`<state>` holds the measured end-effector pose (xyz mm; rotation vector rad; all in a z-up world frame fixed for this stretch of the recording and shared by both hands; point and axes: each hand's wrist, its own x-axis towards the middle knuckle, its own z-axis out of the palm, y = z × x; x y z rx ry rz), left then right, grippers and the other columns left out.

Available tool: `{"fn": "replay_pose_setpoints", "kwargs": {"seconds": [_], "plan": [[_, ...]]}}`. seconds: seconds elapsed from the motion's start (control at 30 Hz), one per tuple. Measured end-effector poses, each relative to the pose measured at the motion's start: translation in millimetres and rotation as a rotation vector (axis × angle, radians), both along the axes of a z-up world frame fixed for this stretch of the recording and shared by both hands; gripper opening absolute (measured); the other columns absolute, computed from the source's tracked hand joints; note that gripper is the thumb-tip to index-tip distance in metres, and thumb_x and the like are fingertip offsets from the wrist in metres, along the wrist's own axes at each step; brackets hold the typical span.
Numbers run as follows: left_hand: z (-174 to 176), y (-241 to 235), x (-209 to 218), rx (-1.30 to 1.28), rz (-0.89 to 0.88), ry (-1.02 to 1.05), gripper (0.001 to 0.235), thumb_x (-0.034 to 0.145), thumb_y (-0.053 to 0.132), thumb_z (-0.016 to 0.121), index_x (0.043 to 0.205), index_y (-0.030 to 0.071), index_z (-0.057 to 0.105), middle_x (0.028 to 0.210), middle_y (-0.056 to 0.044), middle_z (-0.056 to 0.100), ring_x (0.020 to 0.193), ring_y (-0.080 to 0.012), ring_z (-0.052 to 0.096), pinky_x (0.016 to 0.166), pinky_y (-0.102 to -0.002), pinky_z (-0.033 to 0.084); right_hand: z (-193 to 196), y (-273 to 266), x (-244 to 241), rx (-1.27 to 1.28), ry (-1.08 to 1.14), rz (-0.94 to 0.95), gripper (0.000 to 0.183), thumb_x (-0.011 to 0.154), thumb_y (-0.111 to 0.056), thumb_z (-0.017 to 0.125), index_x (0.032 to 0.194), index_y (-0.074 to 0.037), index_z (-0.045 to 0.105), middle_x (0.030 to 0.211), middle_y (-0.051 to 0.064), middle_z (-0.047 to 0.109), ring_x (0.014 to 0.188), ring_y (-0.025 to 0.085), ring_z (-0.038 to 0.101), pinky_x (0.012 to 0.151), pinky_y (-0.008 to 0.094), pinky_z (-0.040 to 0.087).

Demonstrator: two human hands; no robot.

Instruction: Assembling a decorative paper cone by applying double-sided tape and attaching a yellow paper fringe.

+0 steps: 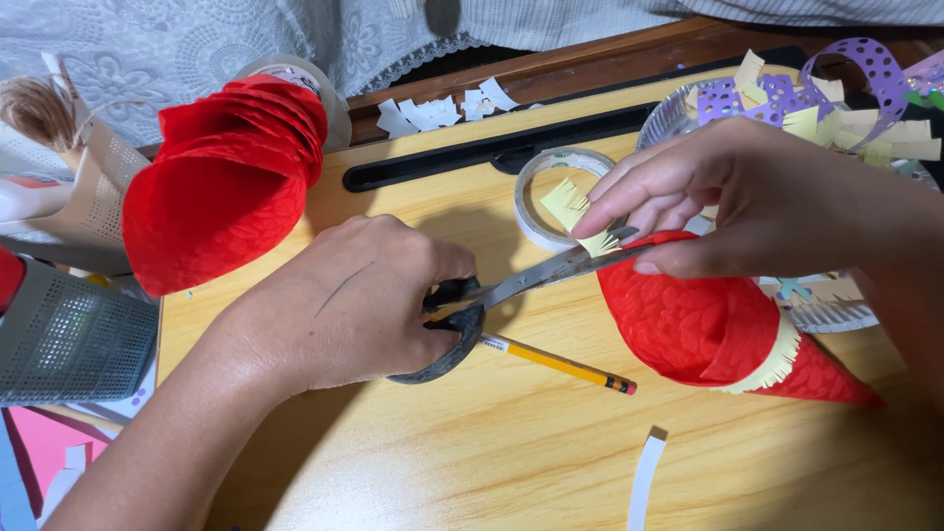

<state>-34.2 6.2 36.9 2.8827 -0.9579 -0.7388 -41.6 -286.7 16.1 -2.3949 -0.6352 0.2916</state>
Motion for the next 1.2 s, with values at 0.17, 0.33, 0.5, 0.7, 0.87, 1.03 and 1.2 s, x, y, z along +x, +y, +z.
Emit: {"fn": "replay_pose_setpoints", "kwargs": {"seconds": [0.17, 0.33, 0.5, 0.7, 0.87, 1.03, 1.2], "plan": [[-1.7, -1.0, 0.5, 0.002, 0.001, -0.001, 0.008, 0.080, 0.033, 0.067, 0.080, 0.025, 0.068, 0.067, 0.000, 0.068, 0.068, -0.0310, 0.059, 0.062, -0.043, 0.046, 5.4, 0.9, -1.0, -0.042, 0.048, -0.007, 0.045, 0.072, -0.013, 0.077, 0.113, -0.029, 0.087, 0.122, -0.011, 0.086, 0.085, 0.003, 0.074, 0.061, 0.025, 0.056], [-1.2, 0.1, 0.3, 0.032, -0.001, -0.019, 0.012, 0.080, 0.039, 0.067, 0.083, 0.027, 0.069, 0.068, 0.001, 0.069, 0.071, -0.0319, 0.061, 0.065, -0.044, 0.047, 6.6, -3.1, 0.1, -0.005, 0.105, 0.093, 0.047, 0.076, -0.019, 0.072, 0.121, -0.027, 0.083, 0.131, -0.005, 0.083, 0.087, 0.008, 0.087, 0.069, 0.026, 0.067], [4.1, -0.5, -1.5, 0.065, 0.008, -0.003, 0.012, 0.081, 0.038, 0.066, 0.088, 0.030, 0.070, 0.069, 0.002, 0.069, 0.071, -0.0301, 0.060, 0.064, -0.044, 0.047, 7.0, -2.9, -1.4, -0.023, 0.080, 0.091, 0.048, 0.076, -0.017, 0.072, 0.121, -0.028, 0.083, 0.131, -0.006, 0.083, 0.080, 0.007, 0.084, 0.061, 0.028, 0.061], [3.9, -0.4, -1.8, 0.077, 0.009, -0.003, 0.012, 0.080, 0.038, 0.065, 0.087, 0.029, 0.069, 0.070, 0.000, 0.069, 0.072, -0.0312, 0.060, 0.064, -0.045, 0.047, 6.5, -0.9, -3.3, -0.072, 0.032, 0.099, 0.048, 0.075, -0.017, 0.074, 0.121, -0.029, 0.082, 0.133, -0.008, 0.082, 0.076, 0.008, 0.085, 0.056, 0.029, 0.059], [2.1, 1.0, -0.5, 0.075, -0.009, -0.007, 0.014, 0.080, 0.039, 0.067, 0.090, 0.029, 0.070, 0.072, 0.000, 0.069, 0.073, -0.0310, 0.061, 0.064, -0.045, 0.047, 6.6, -1.2, -5.1, -0.067, -0.012, 0.121, 0.047, 0.076, -0.018, 0.073, 0.121, -0.029, 0.081, 0.133, -0.004, 0.080, 0.071, 0.009, 0.086, 0.057, 0.030, 0.059], [4.2, -0.1, -0.9, 0.042, -0.004, 0.017, 0.012, 0.080, 0.038, 0.067, 0.089, 0.031, 0.072, 0.069, 0.002, 0.069, 0.072, -0.0287, 0.060, 0.065, -0.042, 0.047, 7.6, -1.8, -6.9, -0.075, -0.010, 0.119, 0.049, 0.076, -0.017, 0.072, 0.123, -0.031, 0.081, 0.134, -0.007, 0.081, 0.071, 0.008, 0.087, 0.062, 0.029, 0.059], [5.0, -1.0, -1.1, 0.029, -0.001, 0.034, 0.011, 0.081, 0.037, 0.068, 0.089, 0.031, 0.072, 0.066, 0.003, 0.069, 0.069, -0.0273, 0.060, 0.065, -0.041, 0.047, 8.9, 5.1, -10.1, -0.099, -0.031, 0.106, 0.048, 0.075, -0.015, 0.074, 0.120, -0.030, 0.082, 0.131, -0.009, 0.081, 0.075, 0.008, 0.084, 0.063, 0.029, 0.060]]}}
